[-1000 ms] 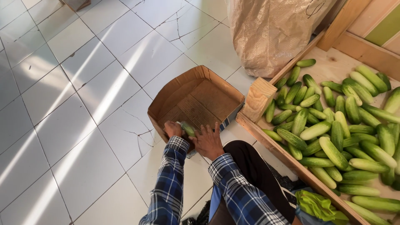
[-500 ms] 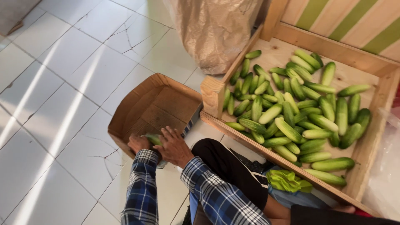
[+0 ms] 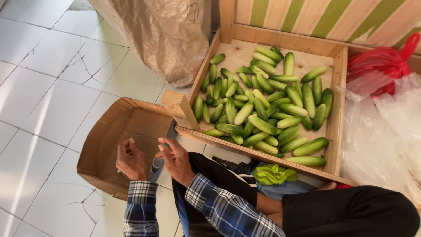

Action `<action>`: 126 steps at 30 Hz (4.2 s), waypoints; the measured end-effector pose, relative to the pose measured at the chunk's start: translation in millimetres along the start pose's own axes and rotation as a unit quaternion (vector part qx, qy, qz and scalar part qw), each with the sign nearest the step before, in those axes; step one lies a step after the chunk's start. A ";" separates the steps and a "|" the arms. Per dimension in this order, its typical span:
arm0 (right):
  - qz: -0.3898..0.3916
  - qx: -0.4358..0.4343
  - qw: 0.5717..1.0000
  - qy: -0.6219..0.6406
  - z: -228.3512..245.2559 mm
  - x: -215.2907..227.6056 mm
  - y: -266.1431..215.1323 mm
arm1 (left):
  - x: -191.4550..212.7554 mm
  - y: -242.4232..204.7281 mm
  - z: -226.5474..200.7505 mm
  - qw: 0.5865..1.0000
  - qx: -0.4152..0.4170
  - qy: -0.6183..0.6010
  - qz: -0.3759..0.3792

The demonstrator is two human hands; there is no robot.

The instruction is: Packaging cucumbers by wiping them with a cloth and placing them into individual plastic bags

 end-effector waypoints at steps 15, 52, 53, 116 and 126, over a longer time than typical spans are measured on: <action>-0.129 0.090 0.807 -0.570 97.4 335.4 -43.0 | -173.1 -166.0 -249.1 0.905 -0.119 -0.252 0.321; -0.103 0.055 0.750 -0.651 30.1 384.8 -73.9 | -279.3 -235.2 -233.3 0.861 0.153 -0.007 0.485; -0.100 0.056 0.755 -0.645 30.5 384.7 -75.0 | -285.1 -236.8 -225.8 0.859 0.161 -0.019 0.486; -0.082 0.167 0.809 -0.557 244.1 253.2 -146.5 | -138.0 -260.8 -344.6 0.516 0.396 -0.623 0.434; -0.123 0.218 0.807 -0.535 256.2 238.1 -153.6 | -171.9 -268.8 -323.1 0.509 0.392 -0.627 0.441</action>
Point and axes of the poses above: each hand's wrist, its own y-axis towards the middle knuckle, its own x-axis out of the back of the hand, z = x × y, the point moved 7 cm from there along y, towards the middle knuckle, and after that the axes turned 7 degrees about z, right-handed, at the moved point
